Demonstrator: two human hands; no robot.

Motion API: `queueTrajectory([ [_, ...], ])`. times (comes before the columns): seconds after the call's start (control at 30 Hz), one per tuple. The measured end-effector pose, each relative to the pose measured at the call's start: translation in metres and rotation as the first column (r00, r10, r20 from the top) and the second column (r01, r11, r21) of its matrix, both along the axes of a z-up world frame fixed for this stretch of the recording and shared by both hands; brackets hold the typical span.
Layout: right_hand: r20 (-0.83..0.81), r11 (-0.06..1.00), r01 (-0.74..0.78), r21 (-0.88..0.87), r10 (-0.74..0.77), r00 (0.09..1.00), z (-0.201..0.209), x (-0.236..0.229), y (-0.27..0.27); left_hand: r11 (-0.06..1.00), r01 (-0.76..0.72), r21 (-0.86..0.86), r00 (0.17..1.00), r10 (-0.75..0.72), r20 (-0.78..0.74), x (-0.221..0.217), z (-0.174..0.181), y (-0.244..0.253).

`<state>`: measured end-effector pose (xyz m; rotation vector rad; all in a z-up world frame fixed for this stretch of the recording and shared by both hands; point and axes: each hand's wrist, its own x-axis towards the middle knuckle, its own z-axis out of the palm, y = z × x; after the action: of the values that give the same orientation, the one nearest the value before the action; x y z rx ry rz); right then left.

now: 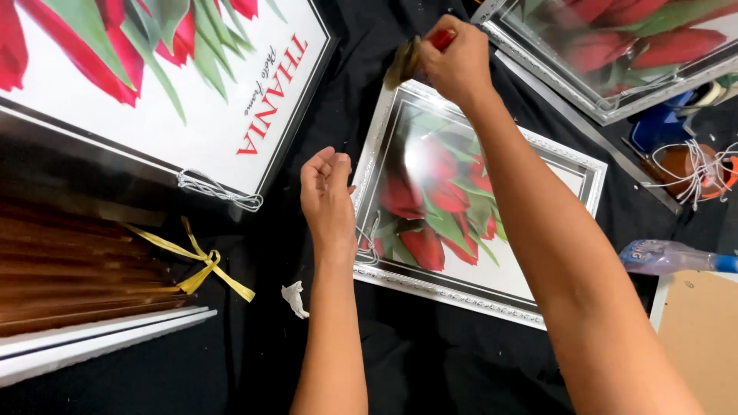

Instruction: Cleaning the glass and frame of a picture using a cloth and a brush to remove dust and debris.

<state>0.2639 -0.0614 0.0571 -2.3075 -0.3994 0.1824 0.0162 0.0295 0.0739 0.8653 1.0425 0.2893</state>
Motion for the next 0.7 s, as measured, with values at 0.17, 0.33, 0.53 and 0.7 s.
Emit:
queueTrajectory([
  [0.17, -0.248, 0.948, 0.151, 0.279, -0.08, 0.966, 0.008, -0.014, 0.008, 0.996, 0.071, 0.048, 0.997, -0.072, 0.019, 0.001, -0.011, -0.008],
  [0.33, 0.35, 0.982, 0.004, -0.187, 0.063, 0.934, -0.016, 0.037, -0.061, 0.858, 0.415, 0.303, 0.909, -0.379, -0.171, 0.0, -0.027, -0.012],
  [0.53, 0.136, 0.907, 0.121, -0.403, -0.071, 0.988, 0.065, 0.031, -0.2, 0.641, 0.589, 0.492, 0.808, -0.451, -0.379, 0.002, -0.045, -0.021],
  [0.7, 0.198, 0.761, 0.31, -0.57, -0.239, 0.951, 0.039, 0.035, -0.327, 0.559, 0.7, 0.445, 0.713, -0.514, -0.476, 0.007, -0.043, -0.038],
])
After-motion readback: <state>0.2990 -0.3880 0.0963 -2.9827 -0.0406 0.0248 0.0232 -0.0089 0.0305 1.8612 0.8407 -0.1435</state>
